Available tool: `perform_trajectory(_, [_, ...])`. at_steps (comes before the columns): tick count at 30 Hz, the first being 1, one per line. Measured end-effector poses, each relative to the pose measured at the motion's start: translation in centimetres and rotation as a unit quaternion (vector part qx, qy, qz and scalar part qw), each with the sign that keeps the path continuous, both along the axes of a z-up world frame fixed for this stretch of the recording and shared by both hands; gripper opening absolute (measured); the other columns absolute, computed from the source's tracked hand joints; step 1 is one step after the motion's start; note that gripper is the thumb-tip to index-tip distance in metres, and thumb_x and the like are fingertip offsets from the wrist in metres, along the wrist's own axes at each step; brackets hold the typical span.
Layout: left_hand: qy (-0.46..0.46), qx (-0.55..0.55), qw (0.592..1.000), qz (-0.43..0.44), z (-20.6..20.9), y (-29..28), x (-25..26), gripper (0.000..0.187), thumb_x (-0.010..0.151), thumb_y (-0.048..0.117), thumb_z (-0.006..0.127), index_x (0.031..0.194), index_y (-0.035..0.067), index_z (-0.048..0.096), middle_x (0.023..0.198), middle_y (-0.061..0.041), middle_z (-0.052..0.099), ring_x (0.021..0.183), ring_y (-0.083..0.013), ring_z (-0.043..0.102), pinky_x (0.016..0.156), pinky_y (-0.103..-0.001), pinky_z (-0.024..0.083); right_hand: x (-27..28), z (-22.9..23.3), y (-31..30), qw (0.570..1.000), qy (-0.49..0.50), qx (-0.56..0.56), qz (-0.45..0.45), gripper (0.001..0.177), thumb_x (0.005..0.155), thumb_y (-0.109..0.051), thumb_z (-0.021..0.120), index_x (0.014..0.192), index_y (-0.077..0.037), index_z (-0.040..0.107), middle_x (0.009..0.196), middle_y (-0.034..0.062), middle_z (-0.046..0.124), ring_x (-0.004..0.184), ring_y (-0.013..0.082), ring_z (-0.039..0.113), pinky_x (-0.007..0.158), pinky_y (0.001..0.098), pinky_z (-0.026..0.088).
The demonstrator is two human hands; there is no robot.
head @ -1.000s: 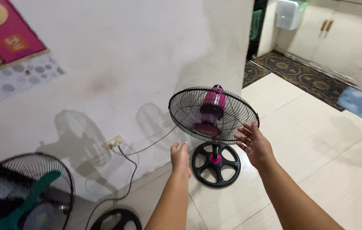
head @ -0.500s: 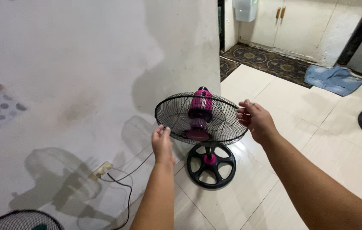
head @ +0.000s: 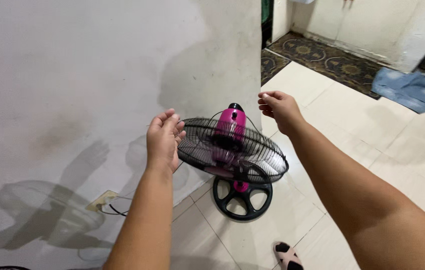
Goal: The person assembles a standing fan by attaching the motor housing, installing the fan blade, and securing the front grille. They then plug the fan into a wall outlet and test it by turning it on and adjusting its orientation.
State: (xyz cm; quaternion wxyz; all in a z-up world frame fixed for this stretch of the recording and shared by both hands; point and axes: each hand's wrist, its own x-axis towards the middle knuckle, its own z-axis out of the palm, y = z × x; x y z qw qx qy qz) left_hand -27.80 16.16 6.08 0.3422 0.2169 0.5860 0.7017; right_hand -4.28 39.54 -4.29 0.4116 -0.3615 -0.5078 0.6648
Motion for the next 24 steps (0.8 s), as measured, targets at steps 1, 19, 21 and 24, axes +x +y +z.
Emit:
perform_trajectory(1, [0.003, -0.001, 1.000, -0.002, 0.4, 1.1, 0.2, 0.028, 0.095, 0.016, 0.063, 0.123, 0.010, 0.061, 0.106, -0.001, 0.063, 0.092, -0.0111, 0.062, 0.077, -0.029, 0.053, -0.8, -0.7, 1.6, 1.000, -0.006, -0.006, 0.005, 0.025, 0.100, -0.020, 0.062, 0.115, -0.002, 0.070, 0.102, 0.0072, 0.071, 0.090, 0.0164, 0.067, 0.083, 0.0314, 0.057])
perform_trajectory(19, [0.012, -0.004, 0.998, 0.062, 1.8, 8.5, 0.3, 0.029, 0.097, 0.014, 0.060, 0.124, 0.004, 0.059, 0.120, -0.011, 0.066, 0.105, -0.0208, 0.066, 0.091, -0.037, 0.054, -11.4, -20.3, 18.4, 0.984, -0.109, -0.090, 0.104, 0.024, 0.098, -0.018, 0.066, 0.115, -0.003, 0.072, 0.108, 0.0071, 0.073, 0.095, 0.0179, 0.069, 0.085, 0.0312, 0.057])
perform_trajectory(21, [0.011, -0.013, 0.996, 0.088, 2.3, 8.1, -0.2, 0.028, 0.097, 0.013, 0.059, 0.124, 0.004, 0.060, 0.120, -0.012, 0.066, 0.106, -0.0211, 0.068, 0.091, -0.037, 0.056, -12.6, -21.6, 19.4, 0.983, -0.107, -0.079, 0.127, 0.025, 0.098, -0.018, 0.067, 0.116, -0.002, 0.072, 0.107, 0.0078, 0.073, 0.095, 0.0186, 0.069, 0.084, 0.0320, 0.056])
perform_trajectory(24, [0.015, 0.000, 0.995, 0.097, 2.6, 7.5, -0.4, 0.028, 0.098, 0.012, 0.058, 0.125, 0.004, 0.058, 0.119, -0.013, 0.066, 0.106, -0.0226, 0.067, 0.092, -0.038, 0.055, -14.1, -22.8, 19.8, 0.977, -0.108, -0.094, 0.156, 0.026, 0.097, -0.018, 0.069, 0.116, -0.001, 0.071, 0.105, 0.0092, 0.073, 0.093, 0.0199, 0.070, 0.084, 0.0328, 0.057])
